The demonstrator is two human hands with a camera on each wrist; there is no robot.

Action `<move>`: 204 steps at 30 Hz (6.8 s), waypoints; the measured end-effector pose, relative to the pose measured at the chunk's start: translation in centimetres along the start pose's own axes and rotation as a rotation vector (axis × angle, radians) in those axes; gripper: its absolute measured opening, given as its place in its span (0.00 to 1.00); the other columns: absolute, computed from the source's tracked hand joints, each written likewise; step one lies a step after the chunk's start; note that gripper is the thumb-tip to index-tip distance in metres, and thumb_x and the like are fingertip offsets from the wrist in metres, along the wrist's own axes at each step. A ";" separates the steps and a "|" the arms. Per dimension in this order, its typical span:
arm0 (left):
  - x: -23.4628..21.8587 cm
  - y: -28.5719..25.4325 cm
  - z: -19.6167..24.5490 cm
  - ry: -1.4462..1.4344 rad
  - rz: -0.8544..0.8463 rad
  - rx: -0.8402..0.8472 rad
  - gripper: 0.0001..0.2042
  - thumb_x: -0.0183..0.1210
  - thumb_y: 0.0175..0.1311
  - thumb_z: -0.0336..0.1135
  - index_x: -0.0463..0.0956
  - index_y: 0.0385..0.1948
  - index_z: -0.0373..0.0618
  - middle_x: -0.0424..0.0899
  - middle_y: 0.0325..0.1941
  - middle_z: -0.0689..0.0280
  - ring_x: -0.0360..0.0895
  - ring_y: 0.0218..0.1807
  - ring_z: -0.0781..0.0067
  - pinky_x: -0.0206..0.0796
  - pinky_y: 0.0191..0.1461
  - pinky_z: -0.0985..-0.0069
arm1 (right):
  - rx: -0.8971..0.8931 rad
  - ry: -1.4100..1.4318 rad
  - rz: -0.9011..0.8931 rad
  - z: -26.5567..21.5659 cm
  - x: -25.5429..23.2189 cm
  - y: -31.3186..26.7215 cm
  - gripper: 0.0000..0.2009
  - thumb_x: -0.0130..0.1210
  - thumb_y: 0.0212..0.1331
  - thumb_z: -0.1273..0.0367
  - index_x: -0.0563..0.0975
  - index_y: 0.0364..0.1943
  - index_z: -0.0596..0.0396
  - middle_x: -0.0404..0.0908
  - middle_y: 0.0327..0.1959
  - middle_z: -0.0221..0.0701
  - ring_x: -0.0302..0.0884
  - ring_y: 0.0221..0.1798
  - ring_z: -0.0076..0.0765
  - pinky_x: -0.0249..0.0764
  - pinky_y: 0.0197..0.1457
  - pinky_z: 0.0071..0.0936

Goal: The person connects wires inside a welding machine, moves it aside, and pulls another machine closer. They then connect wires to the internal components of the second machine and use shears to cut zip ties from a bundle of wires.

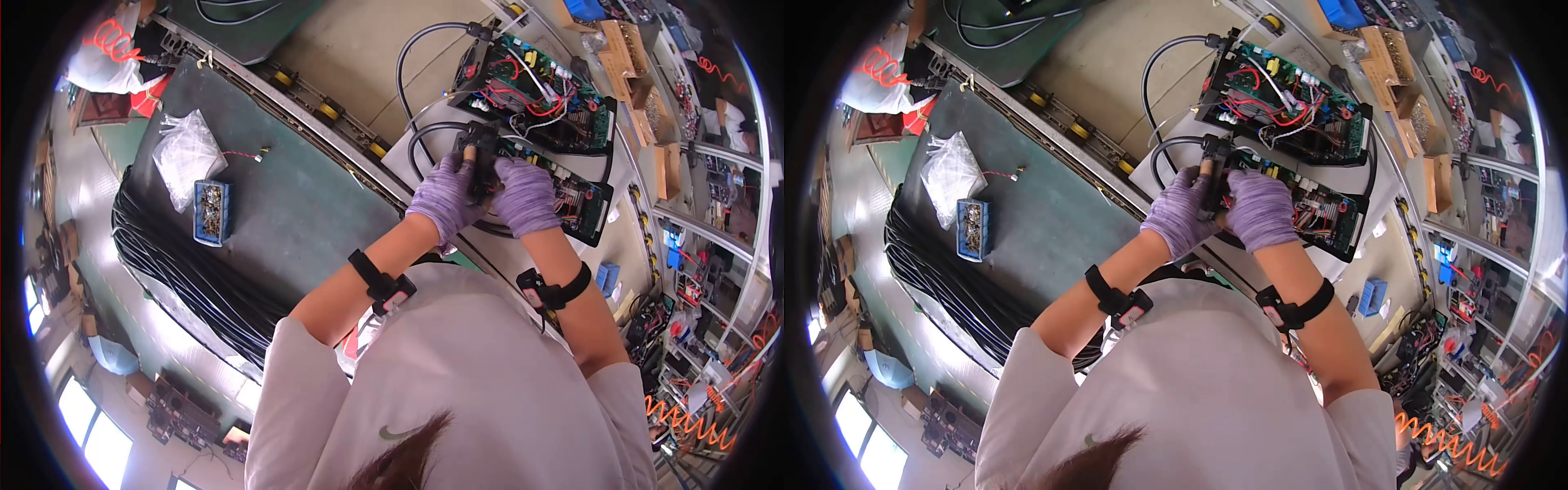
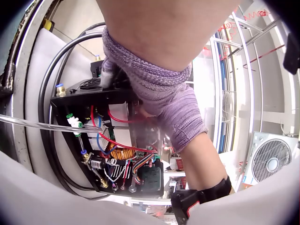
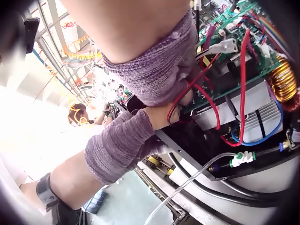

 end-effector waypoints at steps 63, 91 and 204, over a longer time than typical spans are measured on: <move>-6.1 -1.8 9.5 0.239 0.409 0.590 0.10 0.68 0.44 0.30 0.81 0.30 0.47 0.80 0.27 0.66 0.73 0.27 0.66 0.65 0.33 0.72 | 0.386 0.749 0.341 10.2 8.7 -9.3 0.14 0.53 0.57 0.60 0.77 0.39 0.58 0.79 0.28 0.46 0.78 0.33 0.50 0.72 0.39 0.41; 7.9 -2.7 1.1 0.528 -0.379 0.187 0.28 0.60 0.55 0.40 0.63 0.59 0.51 0.78 0.46 0.53 0.75 0.50 0.51 0.68 0.51 0.60 | 0.495 1.244 -0.036 11.2 16.9 -8.5 0.15 0.53 0.55 0.59 0.80 0.42 0.50 0.81 0.31 0.33 0.78 0.31 0.32 0.73 0.36 0.31; -5.4 0.1 9.6 0.462 0.282 0.246 0.13 0.61 0.54 0.42 0.78 0.41 0.55 0.75 0.46 0.59 0.71 0.50 0.54 0.66 0.52 0.61 | 0.236 0.335 0.372 7.1 -2.6 -7.6 0.11 0.56 0.54 0.62 0.78 0.39 0.50 0.79 0.36 0.37 0.77 0.41 0.45 0.73 0.44 0.40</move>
Point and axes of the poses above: each hand's wrist, its own y-axis towards the middle knuckle, its own x-axis out of the palm, z = x × y, the point moved 9 cm from there along y, towards the middle knuckle
